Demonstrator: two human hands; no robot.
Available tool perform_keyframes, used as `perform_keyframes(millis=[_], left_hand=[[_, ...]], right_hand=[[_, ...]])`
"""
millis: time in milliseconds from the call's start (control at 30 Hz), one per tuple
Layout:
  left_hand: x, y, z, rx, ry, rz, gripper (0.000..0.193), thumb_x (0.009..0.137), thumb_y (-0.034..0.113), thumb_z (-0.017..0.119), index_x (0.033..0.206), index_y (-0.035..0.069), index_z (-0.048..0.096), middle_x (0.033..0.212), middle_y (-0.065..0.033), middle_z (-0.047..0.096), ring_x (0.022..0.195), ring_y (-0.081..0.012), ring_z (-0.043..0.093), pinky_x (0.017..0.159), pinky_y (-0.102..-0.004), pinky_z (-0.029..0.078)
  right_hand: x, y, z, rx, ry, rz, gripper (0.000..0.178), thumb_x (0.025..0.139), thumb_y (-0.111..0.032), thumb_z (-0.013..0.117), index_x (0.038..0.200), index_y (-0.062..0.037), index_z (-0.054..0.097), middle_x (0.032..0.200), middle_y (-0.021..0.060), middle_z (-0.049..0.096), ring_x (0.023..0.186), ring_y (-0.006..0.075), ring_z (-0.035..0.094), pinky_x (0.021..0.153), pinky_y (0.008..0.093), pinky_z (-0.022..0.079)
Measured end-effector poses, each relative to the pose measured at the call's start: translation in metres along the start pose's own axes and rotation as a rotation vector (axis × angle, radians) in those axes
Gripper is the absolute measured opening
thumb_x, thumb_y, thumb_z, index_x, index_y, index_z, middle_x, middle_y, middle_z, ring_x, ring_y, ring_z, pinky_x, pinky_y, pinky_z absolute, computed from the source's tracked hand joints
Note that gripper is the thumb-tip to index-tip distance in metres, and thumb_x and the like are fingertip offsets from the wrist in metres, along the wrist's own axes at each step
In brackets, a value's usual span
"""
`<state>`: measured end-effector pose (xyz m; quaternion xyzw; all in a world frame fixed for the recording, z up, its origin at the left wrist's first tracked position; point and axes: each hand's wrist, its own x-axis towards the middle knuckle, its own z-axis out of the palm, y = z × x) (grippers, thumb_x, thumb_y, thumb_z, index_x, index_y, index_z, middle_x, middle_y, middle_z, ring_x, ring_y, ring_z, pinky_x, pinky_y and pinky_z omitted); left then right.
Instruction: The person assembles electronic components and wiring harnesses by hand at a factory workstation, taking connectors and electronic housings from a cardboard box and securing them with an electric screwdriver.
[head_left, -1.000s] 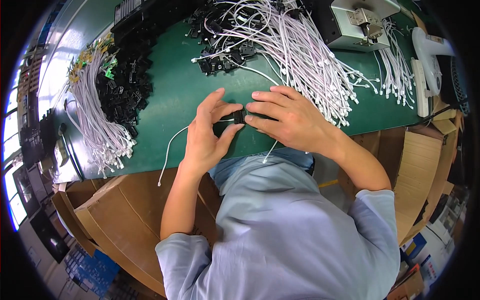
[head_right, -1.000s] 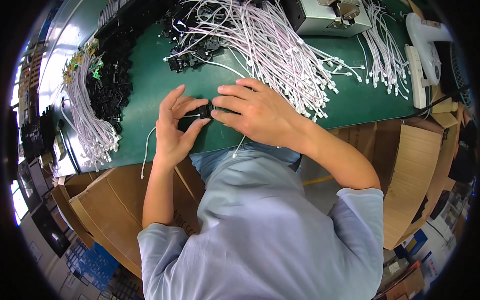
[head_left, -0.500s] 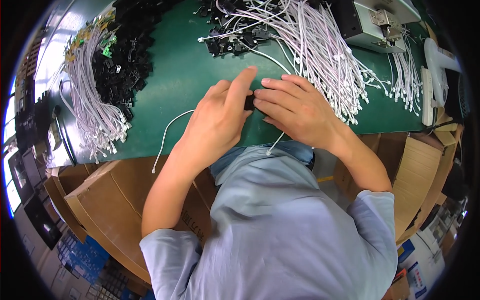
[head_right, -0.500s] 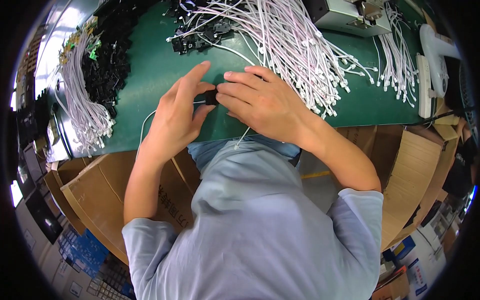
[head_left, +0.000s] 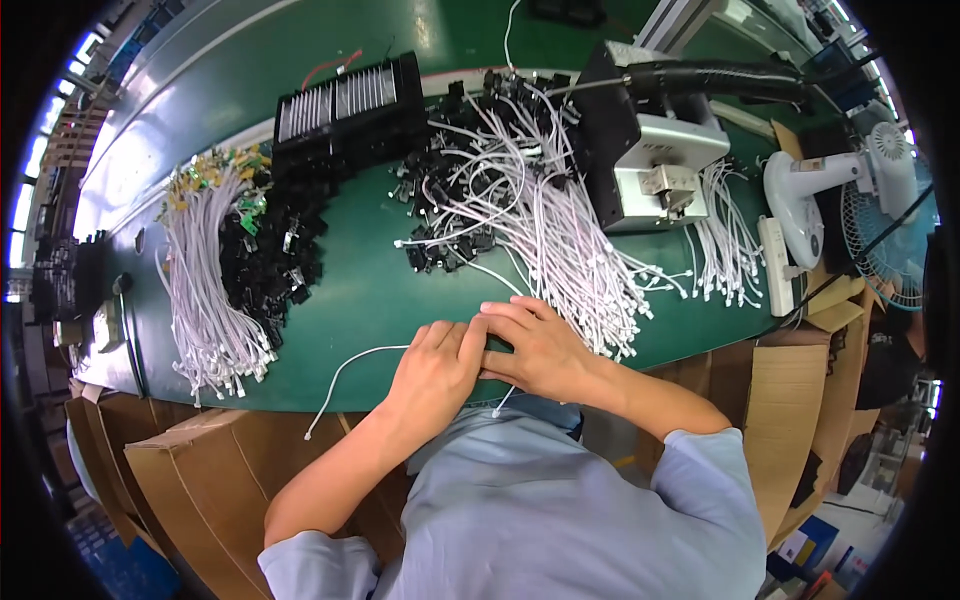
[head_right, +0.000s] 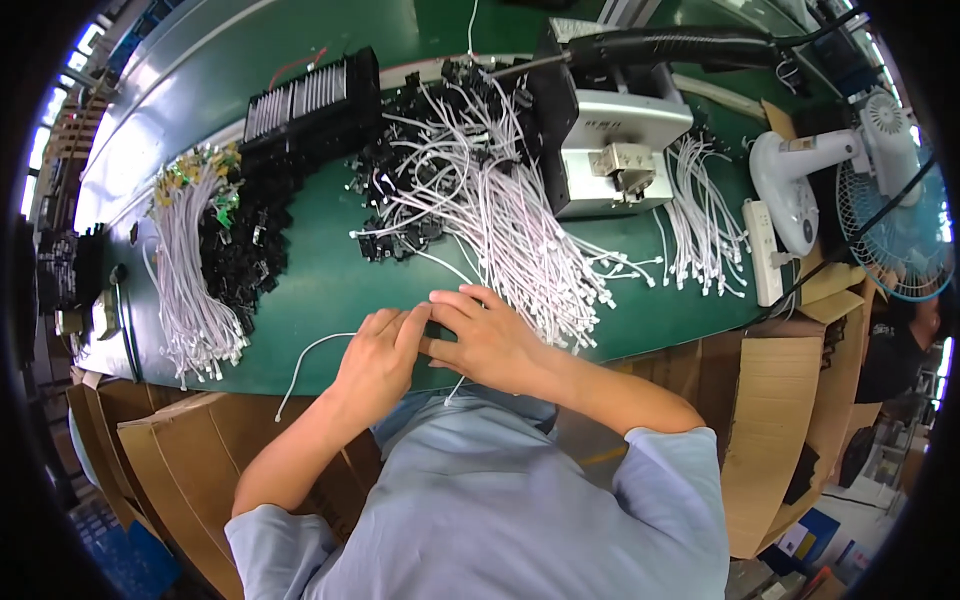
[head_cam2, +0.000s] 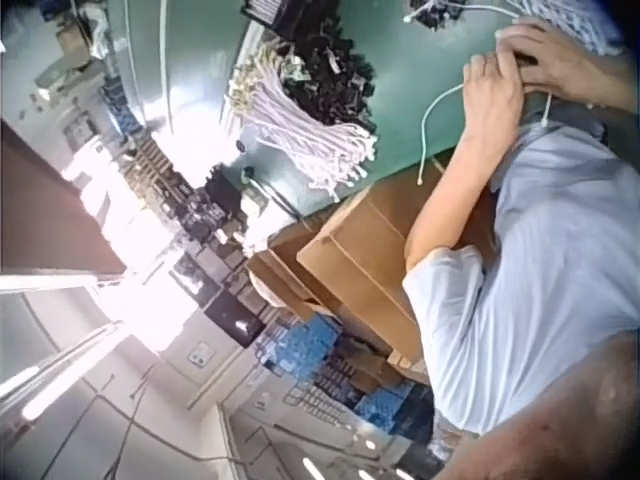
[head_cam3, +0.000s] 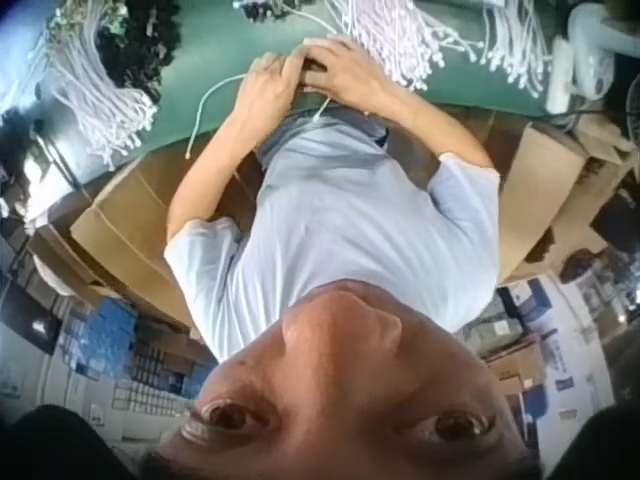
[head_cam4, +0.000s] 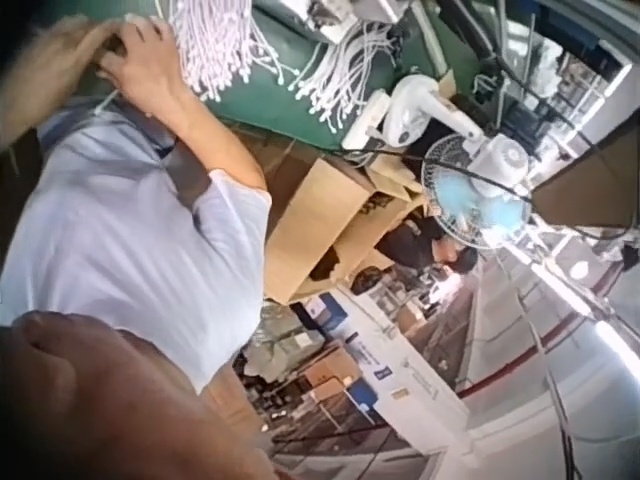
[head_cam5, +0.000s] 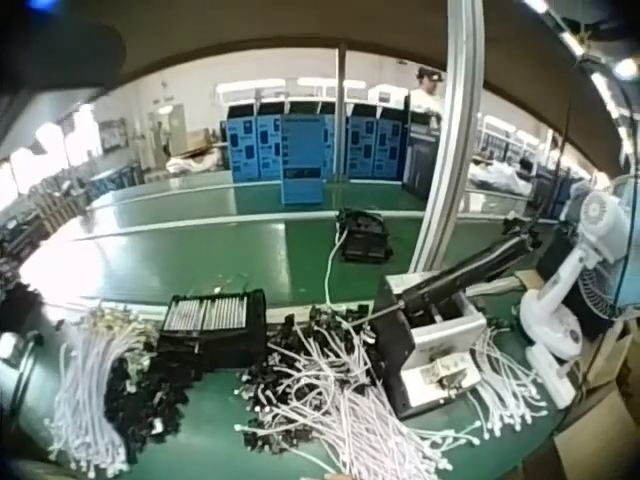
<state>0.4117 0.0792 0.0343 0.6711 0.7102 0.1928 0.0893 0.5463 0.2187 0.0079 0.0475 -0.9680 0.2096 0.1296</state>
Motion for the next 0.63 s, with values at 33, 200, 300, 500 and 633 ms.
perform_keyframes(millis=[33, 200, 300, 500, 633], left_hand=[[0.0, 0.0, -0.001, -0.061, 0.013, -0.016, 0.049, 0.074, 0.004, 0.06, 0.12, -0.007, 0.046, 0.09, -0.0135, 0.058, 0.084, -0.0285, 0.056, 0.075, -0.037, 0.046], [0.009, 0.007, -0.013, -0.128, 0.275, 0.054, 0.056, 0.07, -0.004, 0.06, 0.124, -0.006, 0.045, 0.102, -0.0192, 0.059, 0.088, -0.0318, 0.059, 0.077, -0.0382, 0.048], [0.02, 0.014, -0.027, -0.084, 0.296, 0.155, 0.063, 0.066, -0.008, 0.065, 0.125, -0.006, 0.043, 0.1, -0.0201, 0.06, 0.083, -0.0315, 0.06, 0.073, -0.0385, 0.05], [0.037, 0.01, -0.023, -0.251, 0.276, 0.122, 0.063, 0.068, -0.003, 0.068, 0.126, -0.004, 0.044, 0.103, -0.0154, 0.061, 0.084, -0.0304, 0.06, 0.07, -0.0389, 0.051], [0.033, -0.01, -0.023, -0.651, 0.208, -0.269, 0.068, 0.075, -0.003, 0.069, 0.135, 0.006, 0.037, 0.111, -0.0117, 0.063, 0.099, -0.0274, 0.064, 0.08, -0.0372, 0.054]], right_hand=[[0.001, 0.001, -0.003, 0.051, 0.006, 0.008, 0.025, 0.078, -0.029, 0.07, 0.1, -0.0178, 0.068, 0.115, 0.0088, 0.056, 0.114, 0.0258, 0.05, 0.098, 0.0421, 0.037], [0.009, -0.011, -0.011, 0.589, 0.311, 0.498, 0.024, 0.078, -0.018, 0.073, 0.096, -0.0036, 0.065, 0.08, 0.0091, 0.065, 0.071, 0.0177, 0.064, 0.061, 0.0271, 0.05], [0.019, -0.01, -0.027, 0.87, 0.098, 0.623, 0.02, 0.079, -0.021, 0.072, 0.084, -0.0032, 0.064, 0.069, 0.0082, 0.063, 0.059, 0.0148, 0.06, 0.057, 0.0285, 0.049], [0.015, 0.002, -0.02, 0.876, 0.338, 0.542, 0.02, 0.081, -0.018, 0.069, 0.075, -0.0007, 0.06, 0.06, 0.007, 0.055, 0.051, 0.0151, 0.05, 0.049, 0.0324, 0.04], [0.002, 0.028, -0.083, 0.734, -0.018, 0.402, 0.038, 0.083, -0.03, 0.068, 0.115, -0.0087, 0.064, 0.092, 0.0137, 0.068, 0.085, 0.0221, 0.068, 0.077, 0.0331, 0.053]])
